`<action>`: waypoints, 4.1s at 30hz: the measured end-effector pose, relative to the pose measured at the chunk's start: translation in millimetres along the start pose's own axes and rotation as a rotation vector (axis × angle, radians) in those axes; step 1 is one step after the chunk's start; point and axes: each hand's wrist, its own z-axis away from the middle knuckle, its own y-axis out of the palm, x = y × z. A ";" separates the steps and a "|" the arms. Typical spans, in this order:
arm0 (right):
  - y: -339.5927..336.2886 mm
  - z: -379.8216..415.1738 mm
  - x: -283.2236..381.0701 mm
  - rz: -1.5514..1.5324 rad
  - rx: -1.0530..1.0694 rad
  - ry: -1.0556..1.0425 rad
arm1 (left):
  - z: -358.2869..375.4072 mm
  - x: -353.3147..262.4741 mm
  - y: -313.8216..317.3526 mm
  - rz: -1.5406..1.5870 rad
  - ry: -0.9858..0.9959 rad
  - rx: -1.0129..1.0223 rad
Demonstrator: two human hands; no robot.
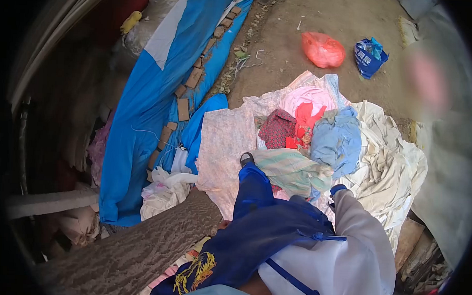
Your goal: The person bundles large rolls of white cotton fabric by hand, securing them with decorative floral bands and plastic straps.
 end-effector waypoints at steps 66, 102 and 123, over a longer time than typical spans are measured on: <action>-79.1 -580.4 1138.8 1.143 -0.484 -0.519 | -531.7 -401.6 -81.7 0.152 -0.982 -0.065; -287.9 60.6 982.9 0.859 -0.203 -1.083 | -604.3 -710.2 -343.3 1.805 0.062 -0.323; -344.5 80.4 1067.6 1.372 -0.632 -0.577 | -426.5 -736.4 -417.8 1.527 0.500 -0.512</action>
